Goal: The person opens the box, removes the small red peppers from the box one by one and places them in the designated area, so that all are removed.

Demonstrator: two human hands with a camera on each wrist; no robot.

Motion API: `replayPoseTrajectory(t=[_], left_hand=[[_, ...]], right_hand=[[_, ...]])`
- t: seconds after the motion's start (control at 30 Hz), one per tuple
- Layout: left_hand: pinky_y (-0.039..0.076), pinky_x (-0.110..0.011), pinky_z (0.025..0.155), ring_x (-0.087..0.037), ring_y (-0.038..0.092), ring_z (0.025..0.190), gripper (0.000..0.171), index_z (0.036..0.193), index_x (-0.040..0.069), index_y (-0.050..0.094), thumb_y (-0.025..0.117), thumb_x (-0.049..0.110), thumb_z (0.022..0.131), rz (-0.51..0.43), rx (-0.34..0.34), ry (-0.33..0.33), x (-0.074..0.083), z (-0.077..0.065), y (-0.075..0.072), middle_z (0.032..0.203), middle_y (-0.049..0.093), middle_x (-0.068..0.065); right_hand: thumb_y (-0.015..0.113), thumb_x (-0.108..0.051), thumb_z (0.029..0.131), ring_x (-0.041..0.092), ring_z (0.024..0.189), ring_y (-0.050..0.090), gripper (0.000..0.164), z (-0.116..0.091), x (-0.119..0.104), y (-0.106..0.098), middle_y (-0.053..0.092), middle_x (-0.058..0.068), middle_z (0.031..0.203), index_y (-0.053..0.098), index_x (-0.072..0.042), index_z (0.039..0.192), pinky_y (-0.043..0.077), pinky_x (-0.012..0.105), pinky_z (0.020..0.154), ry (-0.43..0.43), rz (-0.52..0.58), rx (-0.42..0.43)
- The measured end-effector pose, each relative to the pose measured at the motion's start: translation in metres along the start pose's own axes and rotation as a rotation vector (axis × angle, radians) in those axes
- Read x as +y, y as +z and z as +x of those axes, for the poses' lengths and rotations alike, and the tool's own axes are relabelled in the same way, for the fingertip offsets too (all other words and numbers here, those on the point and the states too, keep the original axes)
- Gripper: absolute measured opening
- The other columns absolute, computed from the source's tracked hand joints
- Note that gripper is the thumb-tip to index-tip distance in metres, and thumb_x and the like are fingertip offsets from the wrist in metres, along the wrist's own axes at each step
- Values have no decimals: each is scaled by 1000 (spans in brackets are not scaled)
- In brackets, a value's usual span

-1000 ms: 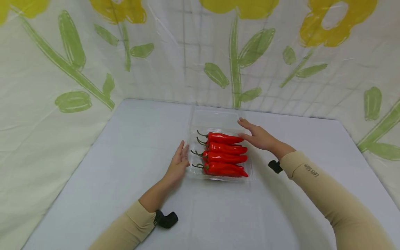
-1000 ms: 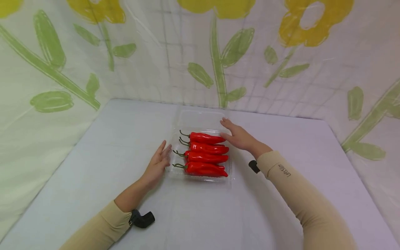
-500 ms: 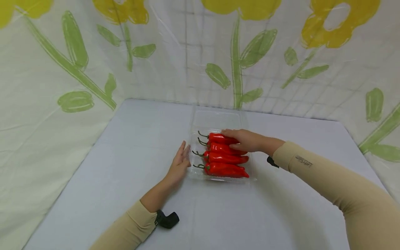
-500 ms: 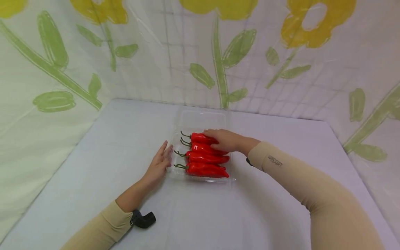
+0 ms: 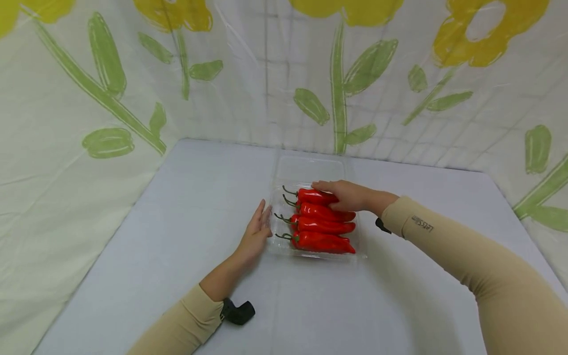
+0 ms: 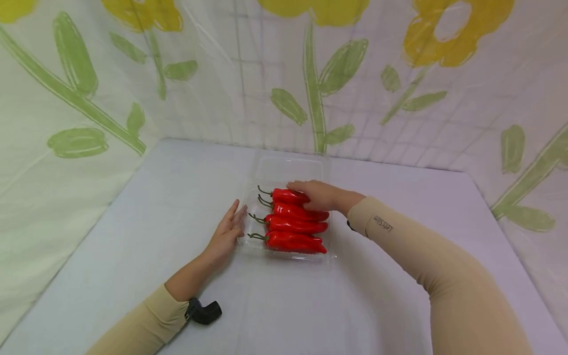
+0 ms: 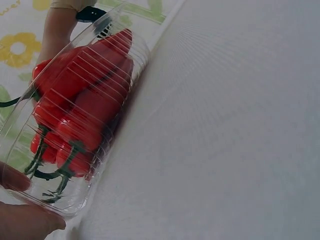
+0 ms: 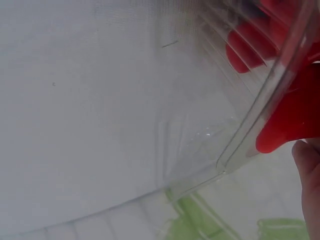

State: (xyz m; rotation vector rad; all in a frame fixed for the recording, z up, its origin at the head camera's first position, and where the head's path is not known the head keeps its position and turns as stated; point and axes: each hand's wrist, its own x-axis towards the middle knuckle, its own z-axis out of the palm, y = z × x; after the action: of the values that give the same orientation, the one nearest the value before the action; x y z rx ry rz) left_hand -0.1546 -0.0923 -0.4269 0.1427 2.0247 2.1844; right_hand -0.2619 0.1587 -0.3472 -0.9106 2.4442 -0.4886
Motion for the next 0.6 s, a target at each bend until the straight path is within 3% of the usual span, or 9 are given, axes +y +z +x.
replayPoseTrajectory(t=[0.2, 0.5, 0.6], left_hand=[[11, -46, 115, -30, 5, 145, 81, 149, 3, -1, 28, -15, 76, 3, 6, -4, 0, 0, -1, 155, 11, -21], [13, -47, 115, -30, 6, 145, 80, 149, 3, 0, 28, -15, 77, 14, 11, -9, 0, 0, 0, 155, 12, -21], [12, -47, 116, -30, 6, 145, 79, 149, 3, 0, 28, -15, 77, 17, 9, -11, 0, 0, 0, 155, 12, -21]], right_hand=[[52, -2, 88, 23, 102, 51, 65, -1, 3, 5, 50, 12, 134, 27, -11, 147, 50, 31, 82, -18, 28, 11], [53, -3, 89, 20, 103, 52, 63, -3, 7, 9, 54, 9, 129, 28, -10, 146, 50, 34, 87, -47, 53, 36], [53, -3, 89, 19, 98, 53, 59, -4, 8, 9, 57, 7, 123, 32, -10, 144, 51, 31, 83, -60, 52, 56]])
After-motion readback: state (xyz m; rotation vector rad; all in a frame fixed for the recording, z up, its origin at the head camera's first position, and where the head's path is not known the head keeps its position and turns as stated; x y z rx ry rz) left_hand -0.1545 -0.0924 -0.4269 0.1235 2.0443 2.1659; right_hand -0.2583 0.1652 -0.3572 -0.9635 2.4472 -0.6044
